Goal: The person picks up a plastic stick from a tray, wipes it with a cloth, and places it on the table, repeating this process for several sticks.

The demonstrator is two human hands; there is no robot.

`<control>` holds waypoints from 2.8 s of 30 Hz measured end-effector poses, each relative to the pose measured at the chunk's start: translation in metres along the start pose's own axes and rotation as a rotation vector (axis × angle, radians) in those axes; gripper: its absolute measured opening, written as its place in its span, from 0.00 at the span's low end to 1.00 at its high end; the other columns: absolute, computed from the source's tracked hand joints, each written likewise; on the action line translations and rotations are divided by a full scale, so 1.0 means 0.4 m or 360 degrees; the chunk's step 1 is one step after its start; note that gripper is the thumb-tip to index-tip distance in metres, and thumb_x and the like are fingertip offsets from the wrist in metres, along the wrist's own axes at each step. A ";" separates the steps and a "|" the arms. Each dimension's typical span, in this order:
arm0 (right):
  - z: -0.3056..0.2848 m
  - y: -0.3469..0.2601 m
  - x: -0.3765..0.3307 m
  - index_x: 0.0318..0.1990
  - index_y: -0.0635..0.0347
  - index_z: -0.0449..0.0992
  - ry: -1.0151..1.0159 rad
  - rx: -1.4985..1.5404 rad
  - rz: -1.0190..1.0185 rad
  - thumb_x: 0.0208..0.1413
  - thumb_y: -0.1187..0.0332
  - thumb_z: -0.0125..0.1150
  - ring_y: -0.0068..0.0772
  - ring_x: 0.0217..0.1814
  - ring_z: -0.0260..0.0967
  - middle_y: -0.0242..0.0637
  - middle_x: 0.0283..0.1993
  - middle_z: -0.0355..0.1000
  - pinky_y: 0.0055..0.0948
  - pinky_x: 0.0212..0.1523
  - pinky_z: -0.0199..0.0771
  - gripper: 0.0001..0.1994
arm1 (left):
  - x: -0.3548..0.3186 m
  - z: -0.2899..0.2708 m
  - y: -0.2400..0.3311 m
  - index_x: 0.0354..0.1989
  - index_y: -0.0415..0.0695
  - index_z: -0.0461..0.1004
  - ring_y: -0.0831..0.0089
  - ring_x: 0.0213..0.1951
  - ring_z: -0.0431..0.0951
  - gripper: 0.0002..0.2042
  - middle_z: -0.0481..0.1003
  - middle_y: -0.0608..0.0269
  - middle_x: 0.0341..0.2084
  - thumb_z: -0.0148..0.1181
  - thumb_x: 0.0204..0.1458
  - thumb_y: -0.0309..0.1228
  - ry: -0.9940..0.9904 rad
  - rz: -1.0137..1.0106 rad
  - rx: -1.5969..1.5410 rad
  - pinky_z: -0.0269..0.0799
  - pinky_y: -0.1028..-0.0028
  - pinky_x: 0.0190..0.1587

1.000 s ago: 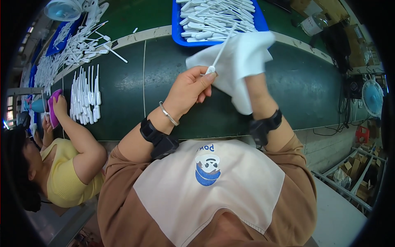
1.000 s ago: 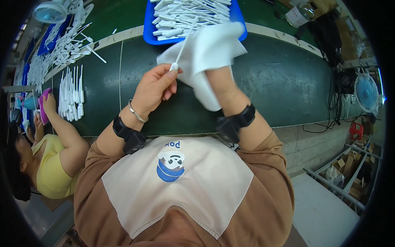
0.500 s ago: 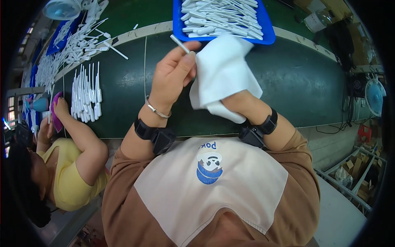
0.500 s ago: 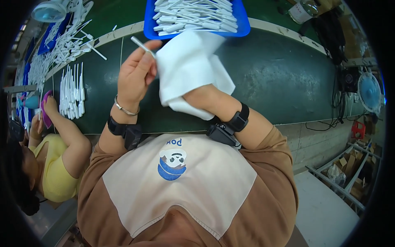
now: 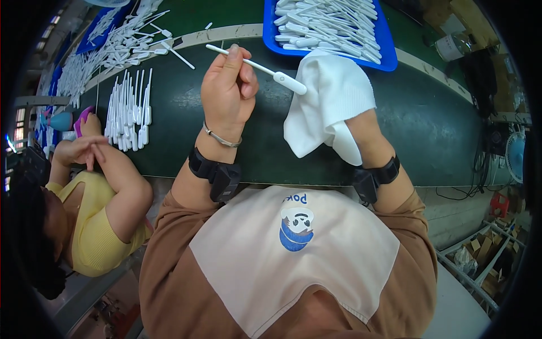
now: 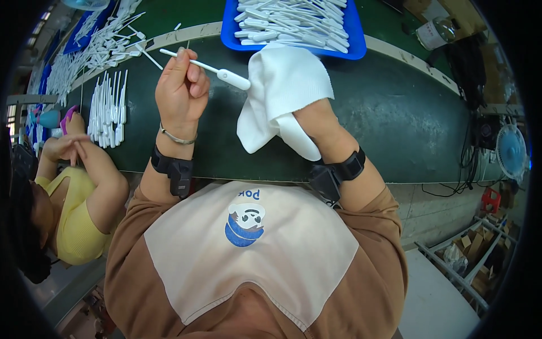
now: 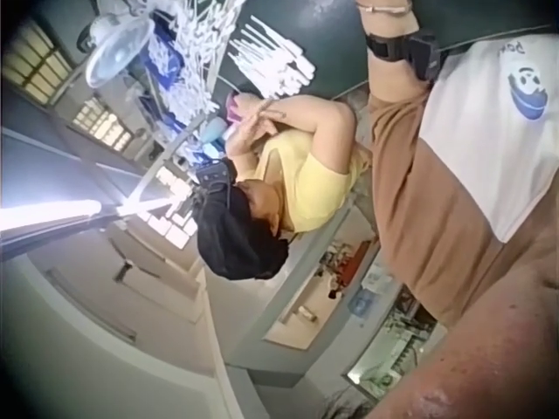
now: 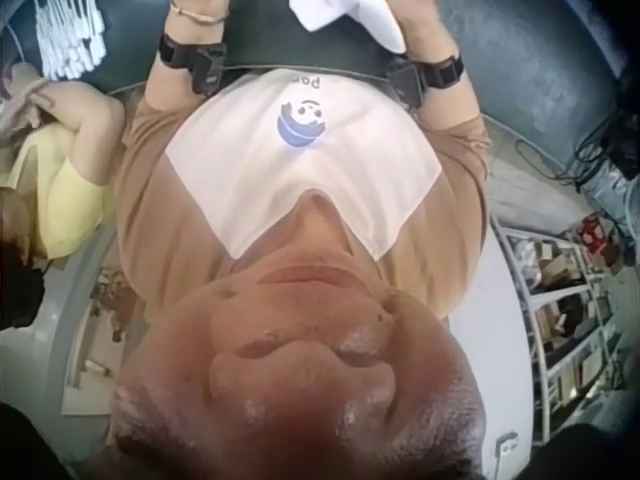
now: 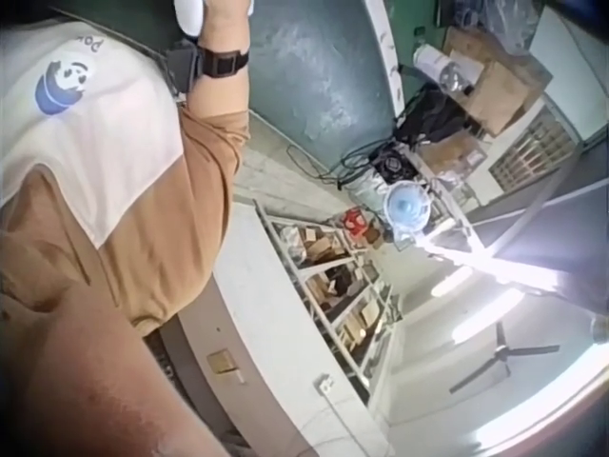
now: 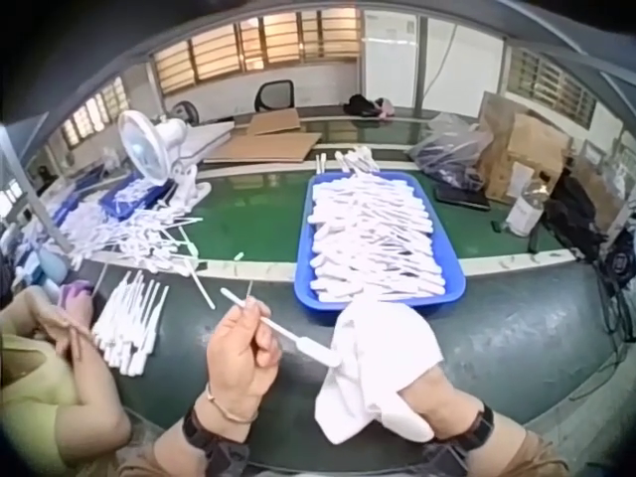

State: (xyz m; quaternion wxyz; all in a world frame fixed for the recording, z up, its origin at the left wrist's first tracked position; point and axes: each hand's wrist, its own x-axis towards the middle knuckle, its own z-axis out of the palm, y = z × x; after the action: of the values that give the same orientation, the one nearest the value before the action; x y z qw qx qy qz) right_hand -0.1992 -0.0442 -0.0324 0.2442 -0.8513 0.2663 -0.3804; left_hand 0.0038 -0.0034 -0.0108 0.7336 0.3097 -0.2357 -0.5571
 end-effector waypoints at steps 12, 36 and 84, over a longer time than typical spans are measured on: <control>0.025 -0.080 0.024 0.42 0.57 0.68 -0.0080 -0.0404 -0.0122 0.41 0.71 0.53 0.44 0.44 0.62 0.43 0.41 0.65 0.35 0.44 0.62 0.16 | -0.059 0.067 -0.061 0.26 0.40 0.67 0.83 0.10 0.59 0.08 0.64 0.68 0.10 0.49 0.52 0.31 -0.0001 -0.0007 0.0550 0.52 0.87 0.13; 0.054 -0.044 -0.005 0.45 0.59 0.66 0.0010 0.0014 -0.0096 0.49 0.71 0.50 0.36 0.41 0.65 0.37 0.40 0.67 0.31 0.41 0.65 0.13 | -0.039 0.046 -0.057 0.22 0.43 0.65 0.82 0.09 0.60 0.09 0.64 0.68 0.10 0.53 0.49 0.33 0.0137 -0.0039 0.0208 0.54 0.85 0.11; -0.035 0.051 0.017 0.42 0.64 0.68 0.0500 0.1832 0.1395 0.53 0.66 0.47 0.26 0.37 0.68 0.35 0.38 0.69 0.22 0.38 0.67 0.13 | 0.411 0.175 -0.098 0.34 0.35 0.71 0.79 0.22 0.72 0.08 0.73 0.61 0.23 0.51 0.48 0.27 -0.0539 -0.0078 0.1825 0.69 0.81 0.24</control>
State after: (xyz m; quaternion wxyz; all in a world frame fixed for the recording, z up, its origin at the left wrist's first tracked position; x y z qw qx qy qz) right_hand -0.2115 -0.0663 -0.0333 0.7405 -0.3397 0.3720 -0.4449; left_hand -0.0267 -0.1827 0.0101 0.3886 0.5684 -0.6053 -0.3993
